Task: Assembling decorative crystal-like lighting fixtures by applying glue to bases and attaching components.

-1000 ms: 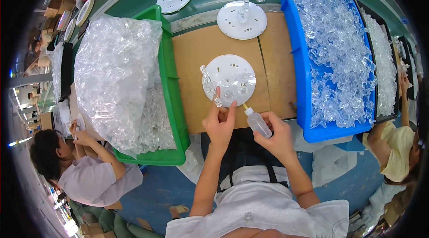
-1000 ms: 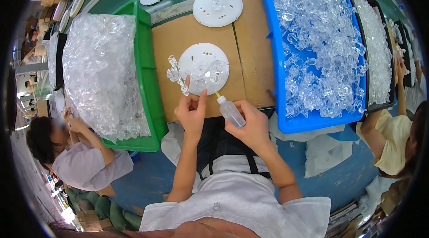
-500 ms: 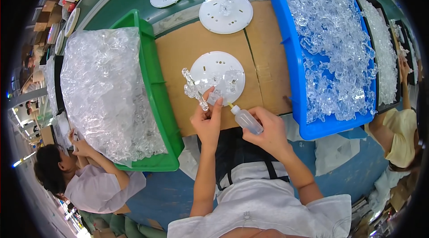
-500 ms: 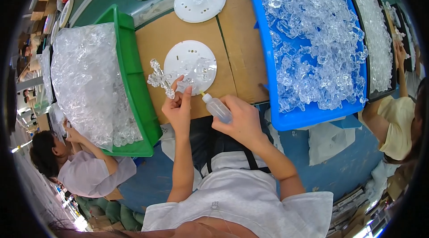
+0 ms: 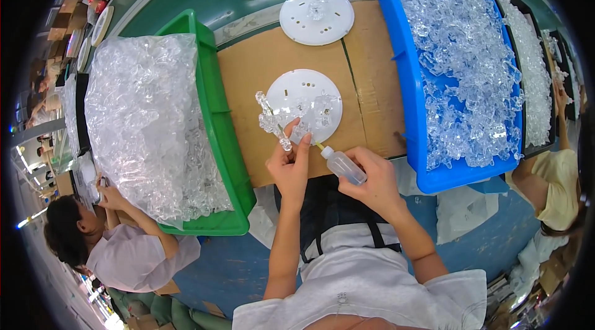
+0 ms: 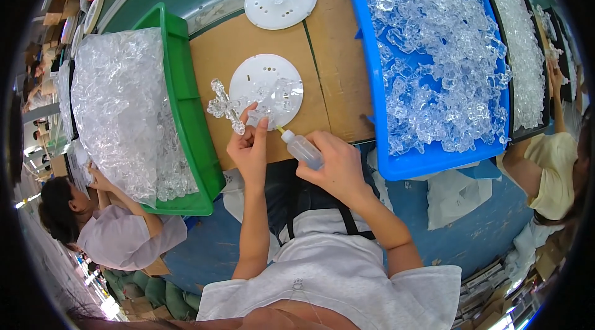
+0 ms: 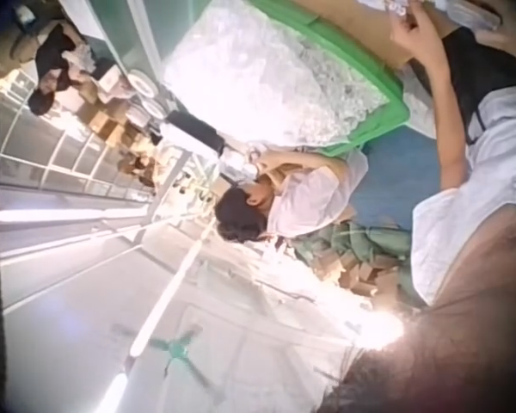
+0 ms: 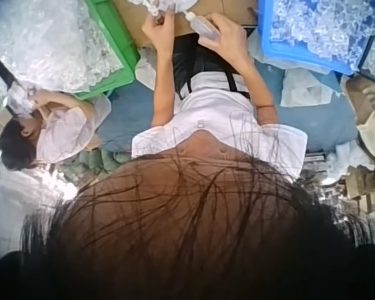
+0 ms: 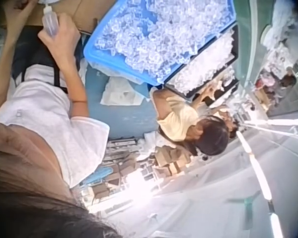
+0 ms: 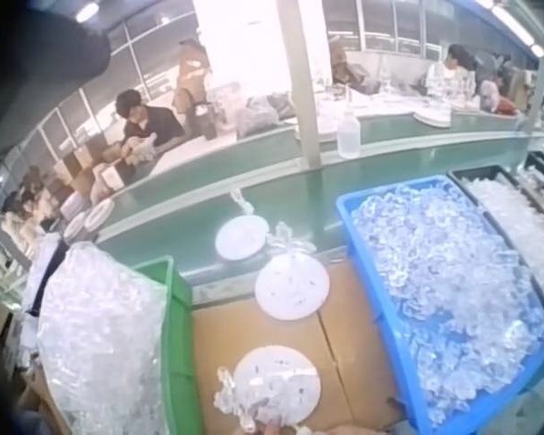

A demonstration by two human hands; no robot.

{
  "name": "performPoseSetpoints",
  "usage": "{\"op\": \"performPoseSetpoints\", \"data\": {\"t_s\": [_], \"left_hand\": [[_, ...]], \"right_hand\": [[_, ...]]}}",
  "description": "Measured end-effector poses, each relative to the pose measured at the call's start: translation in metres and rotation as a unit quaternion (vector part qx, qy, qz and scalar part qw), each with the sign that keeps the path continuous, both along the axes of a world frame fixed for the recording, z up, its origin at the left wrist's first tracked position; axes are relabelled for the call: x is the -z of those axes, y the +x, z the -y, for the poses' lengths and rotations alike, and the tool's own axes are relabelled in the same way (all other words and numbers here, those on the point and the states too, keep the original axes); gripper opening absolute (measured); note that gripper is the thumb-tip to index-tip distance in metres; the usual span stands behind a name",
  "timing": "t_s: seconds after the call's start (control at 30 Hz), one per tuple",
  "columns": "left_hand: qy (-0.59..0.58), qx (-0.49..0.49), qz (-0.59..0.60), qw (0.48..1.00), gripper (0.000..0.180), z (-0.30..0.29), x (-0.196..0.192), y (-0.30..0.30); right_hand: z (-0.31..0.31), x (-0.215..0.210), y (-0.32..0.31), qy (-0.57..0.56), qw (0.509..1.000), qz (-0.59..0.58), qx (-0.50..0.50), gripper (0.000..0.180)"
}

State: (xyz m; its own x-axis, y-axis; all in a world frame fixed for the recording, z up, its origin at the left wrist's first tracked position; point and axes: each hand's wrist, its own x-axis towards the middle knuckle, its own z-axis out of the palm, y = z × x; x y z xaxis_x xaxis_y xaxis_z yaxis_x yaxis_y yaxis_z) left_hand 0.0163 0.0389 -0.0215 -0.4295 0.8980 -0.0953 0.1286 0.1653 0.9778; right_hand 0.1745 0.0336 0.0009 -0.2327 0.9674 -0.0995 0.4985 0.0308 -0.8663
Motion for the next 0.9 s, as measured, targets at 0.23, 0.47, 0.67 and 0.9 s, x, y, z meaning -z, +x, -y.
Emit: {"op": "performPoseSetpoints", "data": {"t_s": [0.23,0.47,0.67,0.9], "left_hand": [[0.002,0.005,-0.082,0.997,0.031,0.001,0.002,-0.003],[0.028,0.017,-0.128,0.991,0.033,0.000,0.005,-0.003],[0.047,0.015,-0.101,0.994,0.034,0.006,0.001,-0.007],[0.190,-0.015,-0.262,0.946,0.024,0.037,0.013,-0.034]], "right_hand": [[0.001,-0.011,0.011,-0.045,0.995,-0.039,0.077,0.036],[-0.035,0.030,-0.007,0.121,0.967,-0.062,0.214,0.046],[-0.035,0.033,-0.015,0.158,0.960,-0.011,0.231,0.058],[0.018,-0.109,0.012,0.072,0.990,0.122,-0.019,0.039]]}}
